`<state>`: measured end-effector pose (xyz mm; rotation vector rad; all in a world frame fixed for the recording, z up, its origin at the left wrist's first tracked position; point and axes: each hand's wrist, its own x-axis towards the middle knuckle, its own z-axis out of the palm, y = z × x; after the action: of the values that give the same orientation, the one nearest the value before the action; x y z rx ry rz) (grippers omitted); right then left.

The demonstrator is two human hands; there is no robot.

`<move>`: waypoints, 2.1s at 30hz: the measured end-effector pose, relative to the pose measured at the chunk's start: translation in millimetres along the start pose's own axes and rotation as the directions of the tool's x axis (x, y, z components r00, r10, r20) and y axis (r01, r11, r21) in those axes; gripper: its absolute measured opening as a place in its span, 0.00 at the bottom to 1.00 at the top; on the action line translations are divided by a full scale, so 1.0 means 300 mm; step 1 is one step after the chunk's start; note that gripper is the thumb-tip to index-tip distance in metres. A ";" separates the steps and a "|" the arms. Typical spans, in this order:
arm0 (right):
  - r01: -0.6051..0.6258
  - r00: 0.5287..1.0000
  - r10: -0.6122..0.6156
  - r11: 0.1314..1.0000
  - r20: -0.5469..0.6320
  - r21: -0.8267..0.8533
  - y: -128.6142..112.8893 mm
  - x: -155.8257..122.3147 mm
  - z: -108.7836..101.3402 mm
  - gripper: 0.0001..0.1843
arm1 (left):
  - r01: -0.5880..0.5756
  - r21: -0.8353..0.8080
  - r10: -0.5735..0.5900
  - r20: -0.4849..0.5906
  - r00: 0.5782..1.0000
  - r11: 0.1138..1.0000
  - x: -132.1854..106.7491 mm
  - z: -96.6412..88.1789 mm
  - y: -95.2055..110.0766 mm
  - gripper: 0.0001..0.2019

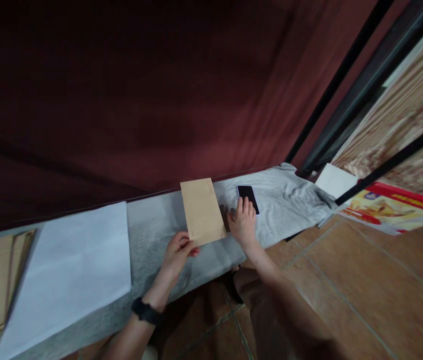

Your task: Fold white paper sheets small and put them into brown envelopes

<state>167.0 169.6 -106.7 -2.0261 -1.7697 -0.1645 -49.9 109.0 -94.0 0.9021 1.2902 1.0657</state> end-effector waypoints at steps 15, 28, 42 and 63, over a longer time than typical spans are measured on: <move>-0.188 0.969 0.189 0.982 0.159 -0.019 0.225 0.103 0.039 0.47 | 0.031 -0.087 -0.021 0.105 0.994 0.996 0.089 0.184 -0.031 0.18; -0.127 0.983 0.089 0.961 0.161 0.246 0.292 0.084 0.047 0.50 | 0.096 -0.081 -0.088 0.097 0.991 0.992 0.093 0.225 -0.066 0.12; -0.020 0.996 0.014 0.997 0.083 0.075 0.171 0.075 0.026 0.38 | 0.153 0.076 -0.160 0.098 0.982 0.985 0.077 0.260 -0.091 0.15; 0.475 0.774 -0.614 0.725 0.156 0.499 -0.492 -0.277 0.115 0.25 | 0.278 0.960 0.044 -0.277 0.960 -0.019 -0.265 -0.427 0.035 0.40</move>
<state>3.4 119.8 -131.8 -1.2021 -2.3239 0.3726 -176.2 28.8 -72.8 1.7110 2.3708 -0.2396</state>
